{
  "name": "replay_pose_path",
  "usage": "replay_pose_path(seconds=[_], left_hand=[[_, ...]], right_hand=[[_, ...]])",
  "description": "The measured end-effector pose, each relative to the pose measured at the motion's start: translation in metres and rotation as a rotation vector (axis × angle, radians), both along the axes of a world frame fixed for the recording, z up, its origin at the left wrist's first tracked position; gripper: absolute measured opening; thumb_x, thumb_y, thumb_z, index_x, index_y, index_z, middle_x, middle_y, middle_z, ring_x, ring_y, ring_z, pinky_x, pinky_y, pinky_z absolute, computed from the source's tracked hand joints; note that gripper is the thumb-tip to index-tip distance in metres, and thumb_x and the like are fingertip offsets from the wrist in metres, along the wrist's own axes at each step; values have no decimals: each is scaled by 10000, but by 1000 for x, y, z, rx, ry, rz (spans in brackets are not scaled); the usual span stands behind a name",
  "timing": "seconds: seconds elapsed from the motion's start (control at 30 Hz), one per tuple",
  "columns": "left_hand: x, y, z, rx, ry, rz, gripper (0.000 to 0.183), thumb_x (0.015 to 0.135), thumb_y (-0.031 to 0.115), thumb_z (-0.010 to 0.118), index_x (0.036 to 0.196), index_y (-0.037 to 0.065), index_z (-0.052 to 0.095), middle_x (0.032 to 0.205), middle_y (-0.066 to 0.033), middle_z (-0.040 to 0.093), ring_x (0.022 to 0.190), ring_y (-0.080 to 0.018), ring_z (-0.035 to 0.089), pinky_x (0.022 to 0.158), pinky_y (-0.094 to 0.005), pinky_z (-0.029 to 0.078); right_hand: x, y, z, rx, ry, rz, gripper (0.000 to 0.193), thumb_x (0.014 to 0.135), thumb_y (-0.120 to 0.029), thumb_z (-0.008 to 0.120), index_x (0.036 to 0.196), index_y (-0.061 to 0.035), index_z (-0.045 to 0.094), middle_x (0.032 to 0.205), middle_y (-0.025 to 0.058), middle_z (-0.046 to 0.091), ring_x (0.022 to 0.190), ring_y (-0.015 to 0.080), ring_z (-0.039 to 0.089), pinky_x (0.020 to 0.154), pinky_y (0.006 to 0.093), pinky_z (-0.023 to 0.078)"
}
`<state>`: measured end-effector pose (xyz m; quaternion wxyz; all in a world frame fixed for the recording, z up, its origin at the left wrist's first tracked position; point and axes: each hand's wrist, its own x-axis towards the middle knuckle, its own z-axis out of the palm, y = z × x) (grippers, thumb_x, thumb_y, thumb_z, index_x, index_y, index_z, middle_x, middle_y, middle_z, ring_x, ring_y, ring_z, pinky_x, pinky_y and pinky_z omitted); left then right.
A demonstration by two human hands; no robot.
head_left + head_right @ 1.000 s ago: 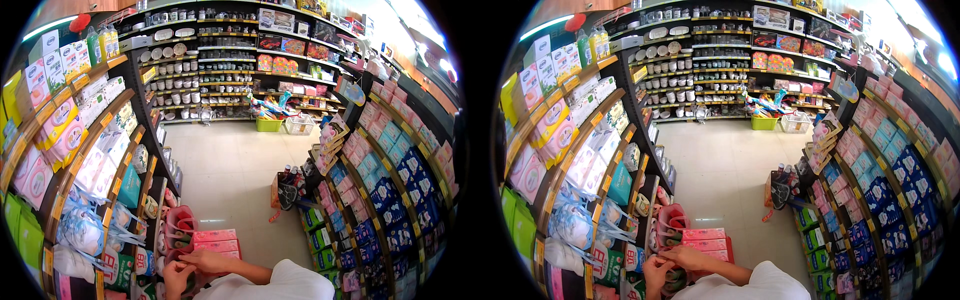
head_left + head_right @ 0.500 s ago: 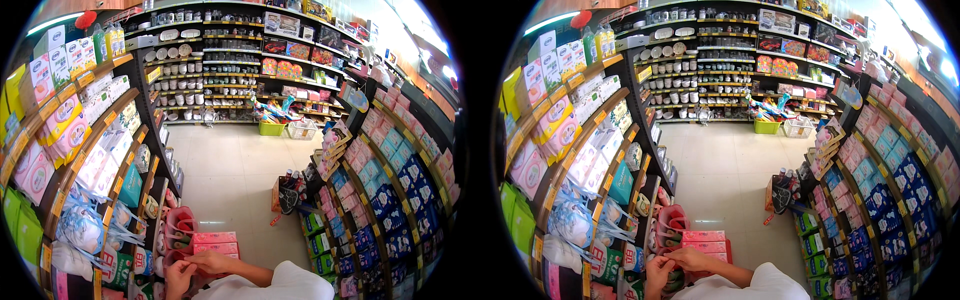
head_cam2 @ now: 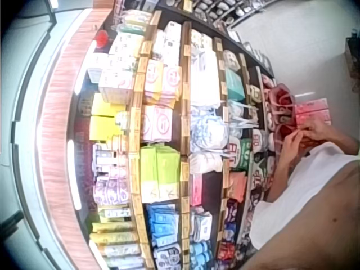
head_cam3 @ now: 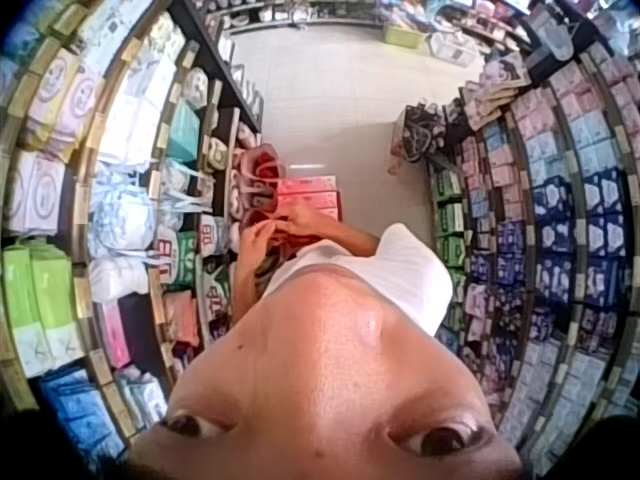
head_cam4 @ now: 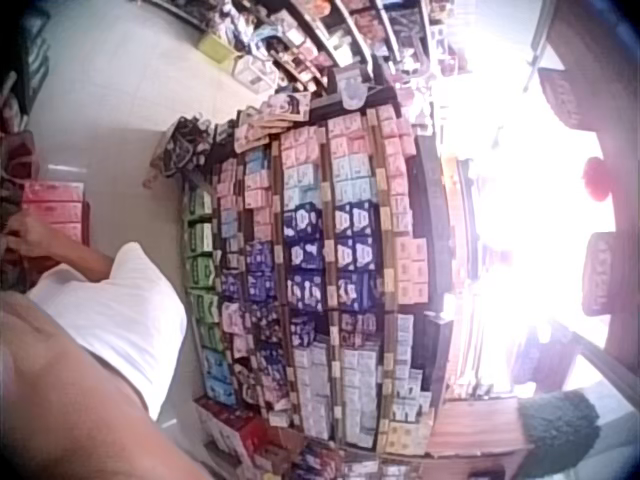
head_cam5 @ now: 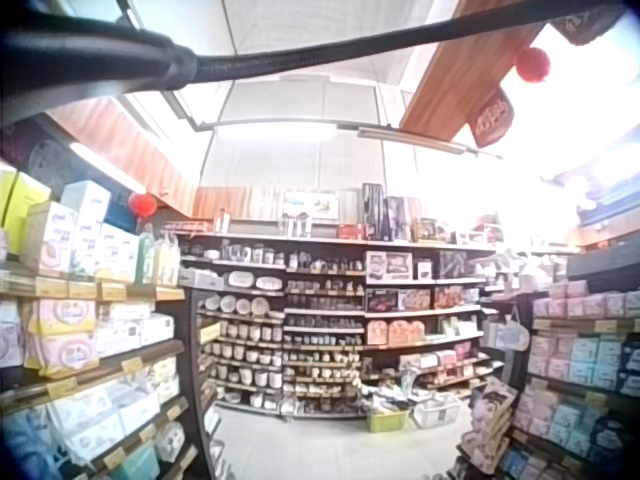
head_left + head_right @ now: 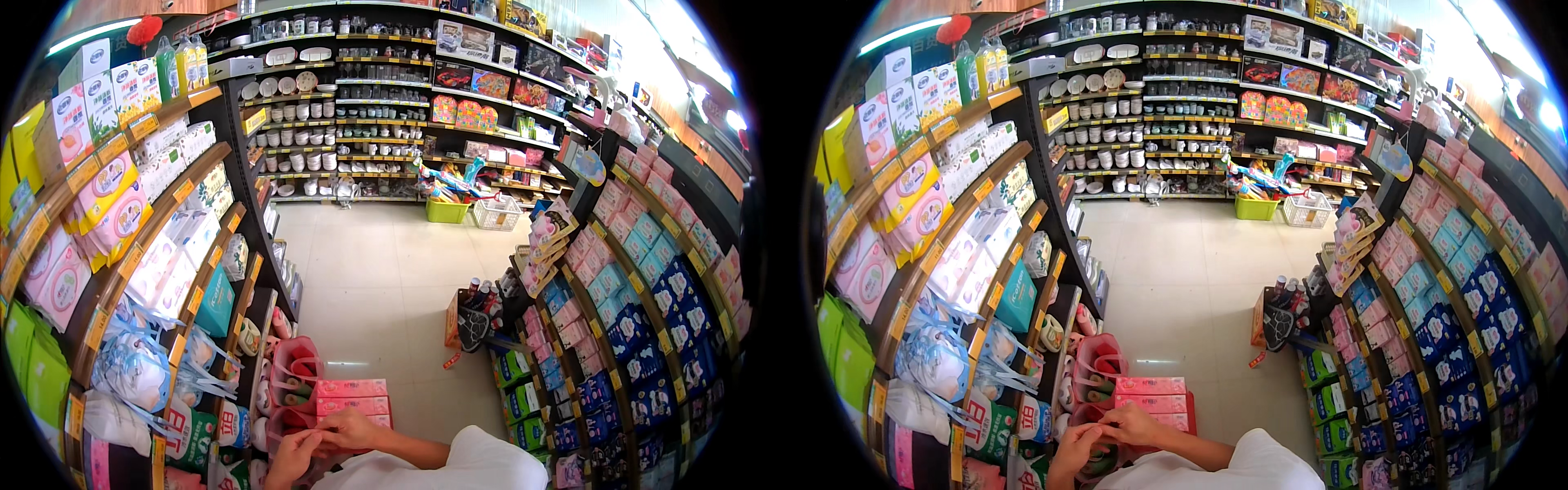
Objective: The person takes packs of tissues from a stool and places them onto a retail shelf, then adjusts the position of several items on the shelf by hand.
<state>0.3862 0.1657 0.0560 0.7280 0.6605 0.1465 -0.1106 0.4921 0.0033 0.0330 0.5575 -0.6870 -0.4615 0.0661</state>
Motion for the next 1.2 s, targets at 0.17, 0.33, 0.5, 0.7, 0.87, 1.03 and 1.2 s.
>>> replay_pose_path(seconds=[0.17, 0.33, 0.5, 0.7, 0.87, 1.03, 1.2], left_hand=[[-1, 1, 2, -203, 45, -46, 312, 990, 165, 484, 1167, -72, 586, 1029, -104, 676, 940, -235, 682, 747, -275, 539], [-10, 9, 1, -56, 2, -49, 243, 955, 143, 569, 1094, -41, 644, 923, -15, 660, 785, -100, 611, 685, -218, 470], [-13, 7, -2, 116, -76, -17, 158, 906, 108, 642, 965, -31, 686, 807, 22, 632, 709, -54, 526, 635, -200, 416], [-19, 1, -26, 162, -99, 149, 101, 843, 63, 706, 865, -33, 687, 742, 5, 637, 677, -57, 539, 608, -212, 422], [-18, 1, -36, 211, -137, 218, 92, 784, 23, 749, 778, -35, 678, 690, -20, 645, 615, -65, 550, 569, -217, 430], [-17, -4, -29, 142, -144, 322, 95, 744, -26, 759, 740, -50, 667, 674, -33, 649, 588, -68, 548, 561, -219, 434], [-12, -10, -18, 83, -146, 371, 69, 779, -27, 721, 826, -61, 684, 740, -53, 669, 638, -86, 582, 600, -218, 458]], right_hand=[[-1, 0, -2, -51, 54, -7, 176, 822, -201, 716, 845, -29, 691, 710, 139, 657, 608, 285, 652, 562, 361, 511], [-2, 3, 4, -128, -67, 30, 180, 832, -201, 691, 890, -31, 697, 736, 138, 664, 627, 301, 650, 588, 372, 524], [0, 0, 9, -217, -202, 204, 253, 828, -148, 645, 1046, -20, 658, 828, 154, 672, 707, 314, 661, 640, 381, 535], [1, 1, -1, -315, -157, 342, 423, 780, -84, 613, 1197, -23, 585, 928, 169, 669, 789, 330, 664, 690, 397, 532], [-1, -1, 4, -234, -130, 349, 510, 754, -52, 636, 1257, -25, 558, 944, 186, 663, 818, 346, 662, 718, 402, 528], [-2, -1, 9, -184, -136, 370, 602, 729, -46, 682, 1310, -32, 524, 1008, 189, 654, 850, 336, 660, 747, 395, 528], [-2, 1, 14, -115, -130, 314, 609, 742, -38, 692, 1323, -17, 512, 1056, 185, 651, 866, 327, 661, 769, 379, 527]])
